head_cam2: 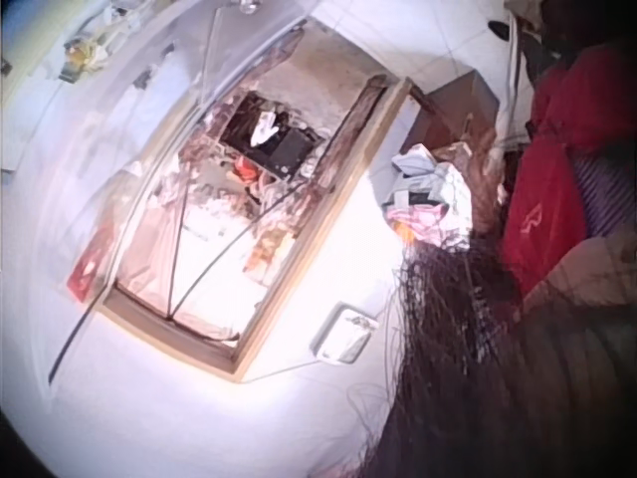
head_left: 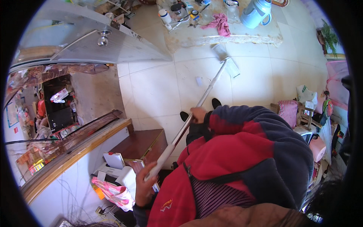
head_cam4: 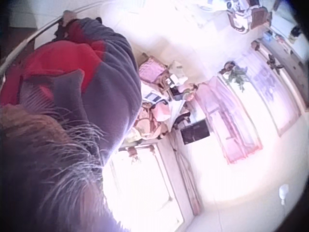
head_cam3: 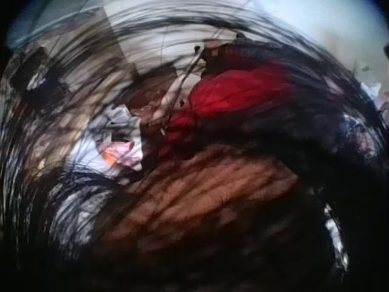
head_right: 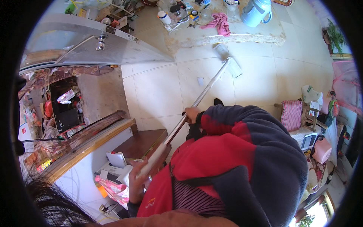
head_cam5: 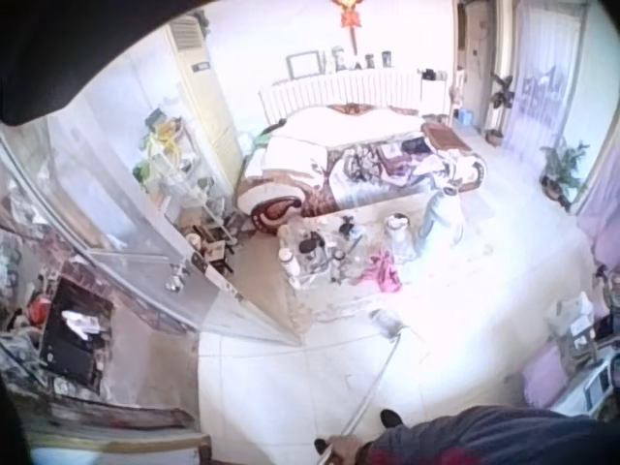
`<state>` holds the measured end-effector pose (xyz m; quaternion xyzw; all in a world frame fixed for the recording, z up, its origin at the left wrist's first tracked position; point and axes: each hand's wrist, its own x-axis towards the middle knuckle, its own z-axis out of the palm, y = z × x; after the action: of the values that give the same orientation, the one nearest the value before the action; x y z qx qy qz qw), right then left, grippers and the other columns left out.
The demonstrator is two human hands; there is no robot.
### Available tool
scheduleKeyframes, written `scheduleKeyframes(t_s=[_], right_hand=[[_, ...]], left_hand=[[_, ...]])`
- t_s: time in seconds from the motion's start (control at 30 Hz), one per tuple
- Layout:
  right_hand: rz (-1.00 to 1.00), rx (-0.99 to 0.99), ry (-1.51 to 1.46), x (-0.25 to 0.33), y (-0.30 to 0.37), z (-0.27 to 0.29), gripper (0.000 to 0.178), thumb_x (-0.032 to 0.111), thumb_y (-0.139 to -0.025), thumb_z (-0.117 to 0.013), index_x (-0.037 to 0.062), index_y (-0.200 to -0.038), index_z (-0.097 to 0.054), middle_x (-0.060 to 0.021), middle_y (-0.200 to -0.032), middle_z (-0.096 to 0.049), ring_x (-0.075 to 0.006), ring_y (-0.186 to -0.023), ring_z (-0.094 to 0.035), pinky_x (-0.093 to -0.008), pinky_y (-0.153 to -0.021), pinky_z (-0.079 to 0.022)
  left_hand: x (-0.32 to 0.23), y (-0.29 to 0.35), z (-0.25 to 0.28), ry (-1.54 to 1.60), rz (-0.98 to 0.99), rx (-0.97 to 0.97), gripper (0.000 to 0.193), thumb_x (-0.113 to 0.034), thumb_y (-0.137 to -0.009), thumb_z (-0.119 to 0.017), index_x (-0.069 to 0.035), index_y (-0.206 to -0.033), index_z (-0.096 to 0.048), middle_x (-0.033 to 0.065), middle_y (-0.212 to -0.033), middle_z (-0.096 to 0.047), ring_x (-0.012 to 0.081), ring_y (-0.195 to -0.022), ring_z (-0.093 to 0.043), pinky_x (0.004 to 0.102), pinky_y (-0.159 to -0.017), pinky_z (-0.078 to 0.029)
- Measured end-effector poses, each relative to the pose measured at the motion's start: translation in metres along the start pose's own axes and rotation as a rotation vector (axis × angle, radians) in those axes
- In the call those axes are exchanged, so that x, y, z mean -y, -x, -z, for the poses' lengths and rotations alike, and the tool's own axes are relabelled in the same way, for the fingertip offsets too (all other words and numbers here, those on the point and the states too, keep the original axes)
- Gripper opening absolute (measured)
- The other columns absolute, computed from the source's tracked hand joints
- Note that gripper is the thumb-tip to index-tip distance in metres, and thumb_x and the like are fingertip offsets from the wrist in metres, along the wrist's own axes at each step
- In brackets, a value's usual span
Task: The person assembles a mop, then mops the tiled floor of a living room. They exit to a courtyard, dip the mop head into a bucket of water, wring it, and return to continue mopping the same area.
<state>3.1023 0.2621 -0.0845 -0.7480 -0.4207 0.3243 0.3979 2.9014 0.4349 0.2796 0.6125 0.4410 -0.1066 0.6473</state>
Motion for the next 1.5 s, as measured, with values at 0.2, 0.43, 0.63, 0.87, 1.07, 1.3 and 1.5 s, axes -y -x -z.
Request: scheduleKeyframes(t_s=[0.2,0.43,0.63,0.87,1.07,1.3,1.5], right_hand=[[-0.383,-0.016,0.033,-0.113,0.042,0.037,0.025,0.012,-0.055,-0.073,0.005,-0.076,-0.061,-0.0172,-0.076,-0.063,-0.0363,-0.077,-0.063,-0.0395,-0.065,-0.052],[-0.58,0.111,0.311,-0.126,-0.005,-0.016,0.032,0.025,-0.051,-0.079,0.0049,-0.07,-0.063,-0.018,-0.076,-0.064,-0.0347,-0.076,-0.064,-0.0418,-0.07,-0.052],[-0.452,0.26,0.225,0.042,-0.118,-0.156,0.02,0.018,-0.062,-0.07,0.002,-0.074,-0.07,-0.0216,-0.081,-0.066,-0.0367,-0.081,-0.066,-0.043,-0.07,-0.054],[0.022,0.139,-0.04,0.171,-0.2,-0.221,0.013,0.016,-0.072,-0.065,0.0026,-0.07,-0.064,-0.018,-0.073,-0.066,-0.0324,-0.061,-0.063,-0.0401,-0.048,-0.047],[-0.008,-0.24,-0.619,0.156,-0.19,-0.217,0.012,0.013,-0.081,-0.054,0.0027,-0.077,-0.059,-0.0147,-0.067,-0.064,-0.0223,-0.045,-0.056,-0.0337,-0.036,-0.039],[-0.402,-0.588,0.012,0.082,-0.098,-0.101,0.013,0.014,-0.074,-0.066,0.0046,-0.082,-0.06,-0.014,-0.07,-0.063,-0.0241,-0.064,-0.065,-0.0351,-0.048,-0.049],[-0.808,-0.525,0.084,-0.037,0.0,-0.015,0.024,0.01,-0.061,-0.07,0.0055,-0.083,-0.06,-0.0192,-0.079,-0.065,-0.0383,-0.081,-0.064,-0.0427,-0.072,-0.052]], left_hand=[[0.022,-0.118,-0.057,-0.385,-0.678,0.235,0.037,-0.003,-0.066,-0.075,-0.002,-0.101,-0.062,0.0131,-0.105,-0.063,0.0289,-0.102,-0.058,0.0353,-0.09,-0.043],[0.047,-0.129,-0.006,-0.21,-0.617,0.374,0.023,-0.004,-0.07,-0.069,-0.003,-0.091,-0.06,0.0157,-0.107,-0.062,0.0315,-0.111,-0.055,0.0427,-0.098,-0.039],[0.037,-0.034,0.134,-0.174,-0.585,0.037,0.022,-0.006,-0.066,-0.065,-0.002,-0.087,-0.061,0.014,-0.1,-0.064,0.0314,-0.103,-0.058,0.0451,-0.096,-0.04],[-0.031,0.023,0.17,-0.584,-0.975,-0.012,0.017,-0.021,-0.071,-0.063,-0.006,-0.072,-0.055,0.0084,-0.07,-0.059,0.0275,-0.073,-0.055,0.0425,-0.073,-0.043],[-0.057,-0.002,0.187,-0.685,-1.138,0.29,0.022,-0.026,-0.074,-0.065,-0.007,-0.07,-0.055,0.0056,-0.062,-0.056,0.0271,-0.067,-0.054,0.0415,-0.069,-0.044],[-0.018,-0.083,0.131,-0.275,-1.017,0.104,0.01,-0.011,-0.071,-0.063,-0.004,-0.071,-0.055,0.0107,-0.071,-0.06,0.0274,-0.072,-0.057,0.045,-0.078,-0.047],[-0.039,-0.159,0.01,-0.412,-0.864,0.643,0.019,-0.008,-0.07,-0.069,-0.002,-0.087,-0.061,0.0146,-0.095,-0.066,0.0321,-0.101,-0.06,0.0462,-0.094,-0.042]])
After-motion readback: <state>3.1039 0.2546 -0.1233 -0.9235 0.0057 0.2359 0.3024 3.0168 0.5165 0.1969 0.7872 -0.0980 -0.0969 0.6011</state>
